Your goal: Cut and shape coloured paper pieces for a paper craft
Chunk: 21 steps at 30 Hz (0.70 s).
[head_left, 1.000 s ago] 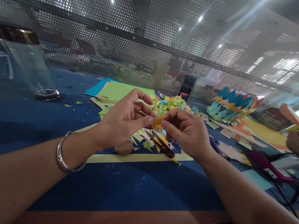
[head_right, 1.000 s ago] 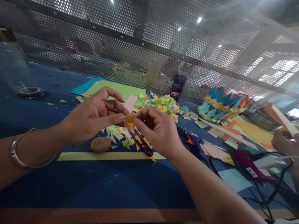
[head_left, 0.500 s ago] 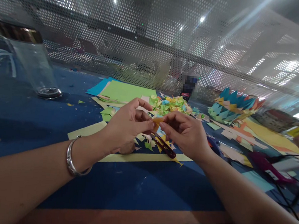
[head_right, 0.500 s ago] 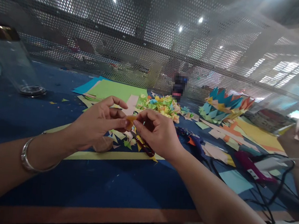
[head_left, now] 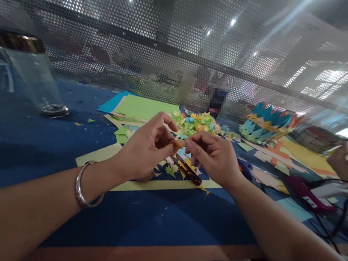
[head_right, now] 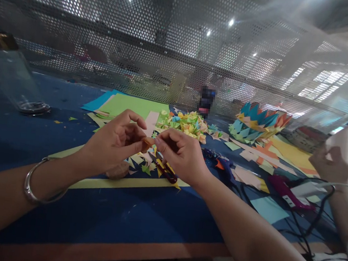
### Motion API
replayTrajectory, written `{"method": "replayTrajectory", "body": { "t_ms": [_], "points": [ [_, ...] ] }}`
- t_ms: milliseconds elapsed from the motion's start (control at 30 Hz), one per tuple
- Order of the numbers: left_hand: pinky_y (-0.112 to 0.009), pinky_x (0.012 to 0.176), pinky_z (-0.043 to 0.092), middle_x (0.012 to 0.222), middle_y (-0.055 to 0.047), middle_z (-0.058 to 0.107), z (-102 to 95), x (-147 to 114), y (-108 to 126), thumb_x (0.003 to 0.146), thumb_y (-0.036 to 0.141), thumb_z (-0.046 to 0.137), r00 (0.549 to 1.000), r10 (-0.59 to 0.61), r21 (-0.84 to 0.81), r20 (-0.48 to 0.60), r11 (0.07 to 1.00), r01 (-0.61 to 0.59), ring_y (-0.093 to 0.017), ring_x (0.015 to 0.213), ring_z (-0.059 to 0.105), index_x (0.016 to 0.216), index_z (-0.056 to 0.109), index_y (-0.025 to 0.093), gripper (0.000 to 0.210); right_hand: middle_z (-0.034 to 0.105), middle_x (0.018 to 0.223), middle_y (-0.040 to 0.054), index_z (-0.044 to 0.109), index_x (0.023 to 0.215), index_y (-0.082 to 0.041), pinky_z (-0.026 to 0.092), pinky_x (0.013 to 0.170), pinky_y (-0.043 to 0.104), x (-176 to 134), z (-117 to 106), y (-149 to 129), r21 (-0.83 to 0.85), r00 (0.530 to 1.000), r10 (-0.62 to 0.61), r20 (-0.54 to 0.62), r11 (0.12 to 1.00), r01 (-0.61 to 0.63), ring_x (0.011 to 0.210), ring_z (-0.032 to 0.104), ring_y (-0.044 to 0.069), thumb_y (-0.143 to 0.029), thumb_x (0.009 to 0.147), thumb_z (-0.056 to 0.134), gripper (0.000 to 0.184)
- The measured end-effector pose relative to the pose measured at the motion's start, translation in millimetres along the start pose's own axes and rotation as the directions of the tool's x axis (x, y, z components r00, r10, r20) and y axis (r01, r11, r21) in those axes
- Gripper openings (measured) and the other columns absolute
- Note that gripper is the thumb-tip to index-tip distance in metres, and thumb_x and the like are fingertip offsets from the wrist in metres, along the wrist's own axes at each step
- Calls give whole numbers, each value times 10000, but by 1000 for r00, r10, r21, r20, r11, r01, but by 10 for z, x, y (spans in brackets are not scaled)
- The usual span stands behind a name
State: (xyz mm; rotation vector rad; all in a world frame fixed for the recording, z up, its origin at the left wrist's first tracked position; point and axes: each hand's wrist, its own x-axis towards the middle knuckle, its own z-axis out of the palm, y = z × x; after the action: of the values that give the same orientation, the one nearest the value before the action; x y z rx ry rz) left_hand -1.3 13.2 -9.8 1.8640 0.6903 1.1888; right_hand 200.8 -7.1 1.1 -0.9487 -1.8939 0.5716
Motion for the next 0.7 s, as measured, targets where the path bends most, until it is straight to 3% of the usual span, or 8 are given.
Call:
{"method": "replayTrajectory", "body": {
  "t_ms": [133, 400, 700],
  "points": [
    [-267, 683, 495, 803, 27, 593, -34, 7, 47, 899, 221, 651, 990, 97, 49, 99, 994, -102, -125, 730, 608, 1048, 523, 239, 198, 615, 666, -21, 675, 841, -165, 440, 419, 182, 29, -40, 22, 130, 998, 68, -5, 989, -67, 462, 585, 71, -348, 944, 641, 212],
    [-259, 717, 517, 859, 1, 650, -61, 31, 39, 925, 245, 623, 991, 46, 64, 126, 996, -54, -127, 768, 636, 1050, 602, 220, 129, 666, 678, -12, 684, 807, -170, 402, 391, 174, 61, -35, 116, 360, 972, 223, 78, 903, -236, 441, 580, 68, -404, 914, 681, 258],
    [-299, 765, 548, 900, -31, 710, -46, 68, -17, 908, 328, 656, 995, -77, 65, 71, 995, 72, -154, 805, 669, 1025, 649, 208, 168, 625, 682, -27, 650, 812, -172, 414, 412, 189, 110, -89, 99, 182, 974, 209, 91, 958, -222, 448, 562, 65, -427, 899, 677, 270]
  ]
}}
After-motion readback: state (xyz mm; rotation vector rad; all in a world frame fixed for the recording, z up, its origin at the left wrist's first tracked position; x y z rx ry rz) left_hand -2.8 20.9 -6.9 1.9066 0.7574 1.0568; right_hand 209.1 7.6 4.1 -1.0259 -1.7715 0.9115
